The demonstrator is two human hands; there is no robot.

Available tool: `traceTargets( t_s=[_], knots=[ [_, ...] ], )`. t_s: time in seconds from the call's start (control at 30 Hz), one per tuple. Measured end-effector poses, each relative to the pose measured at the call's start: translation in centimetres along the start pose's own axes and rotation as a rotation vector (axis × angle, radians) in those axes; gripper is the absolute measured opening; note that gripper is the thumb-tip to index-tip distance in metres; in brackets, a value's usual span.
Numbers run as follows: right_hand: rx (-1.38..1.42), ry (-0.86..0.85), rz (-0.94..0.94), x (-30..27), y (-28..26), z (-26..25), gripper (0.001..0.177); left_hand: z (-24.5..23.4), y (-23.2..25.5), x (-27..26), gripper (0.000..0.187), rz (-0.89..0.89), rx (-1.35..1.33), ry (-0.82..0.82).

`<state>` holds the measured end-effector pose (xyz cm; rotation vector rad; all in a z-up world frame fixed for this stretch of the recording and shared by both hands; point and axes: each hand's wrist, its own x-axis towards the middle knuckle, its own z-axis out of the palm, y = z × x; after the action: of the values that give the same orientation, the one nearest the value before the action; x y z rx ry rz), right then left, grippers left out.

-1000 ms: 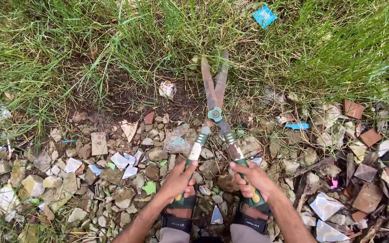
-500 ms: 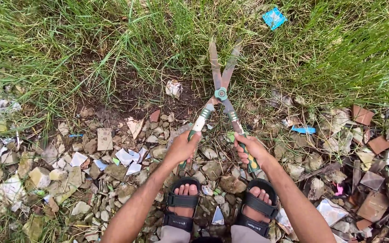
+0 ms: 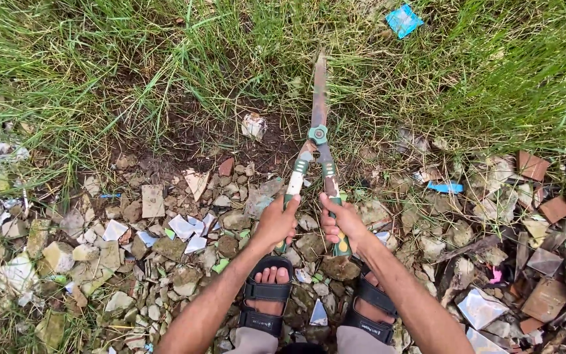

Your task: The person uses garden shears to trim grass along a debris-strewn edge. The shears are repeatedly opened and closed to cut the grass, with the cuttings falling onto the ground.

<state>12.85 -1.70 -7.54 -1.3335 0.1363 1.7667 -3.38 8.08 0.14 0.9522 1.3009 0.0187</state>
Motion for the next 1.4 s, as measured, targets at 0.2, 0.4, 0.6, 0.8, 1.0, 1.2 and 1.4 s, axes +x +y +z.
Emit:
traceTargets(
  t_s=[0.2,0.4,0.6,0.8,1.0,1.2,1.4],
  knots=[
    [-0.158,-0.032,0.052,-1.7,-4.2,-3.5,0.037,-3.1,-1.0,1.8,0.047,-0.002,0.131,-0.068],
    [-0.202,-0.002,0.048,-1.8,-2.8,-6.8,0.038,-5.0,0.2,0.2,0.044,-0.035,0.186,-0.124],
    [0.005,0.024,0.018,-1.5,1.6,-0.6,0.037,0.6,-0.6,-1.8,0.048,-0.063,-0.075,-0.080],
    [-0.080,-0.051,0.064,-1.2,0.5,-3.3,0.035,-1.3,-2.5,0.2,0.050,-0.071,0.005,-0.080],
    [-0.266,-0.070,0.045,-2.2,-3.2,-8.7,0.035,-6.6,-1.2,0.5,0.040,-0.039,0.150,-0.125],
    [-0.336,-0.049,0.001,-1.4,-3.4,-8.6,0.032,-5.5,-0.8,0.7,0.039,-0.045,0.094,-0.107],
    [0.051,-0.061,-0.012,-0.1,-0.6,-1.2,0.028,0.9,-1.1,0.5,0.050,-0.036,-0.123,-0.058]
  ],
)
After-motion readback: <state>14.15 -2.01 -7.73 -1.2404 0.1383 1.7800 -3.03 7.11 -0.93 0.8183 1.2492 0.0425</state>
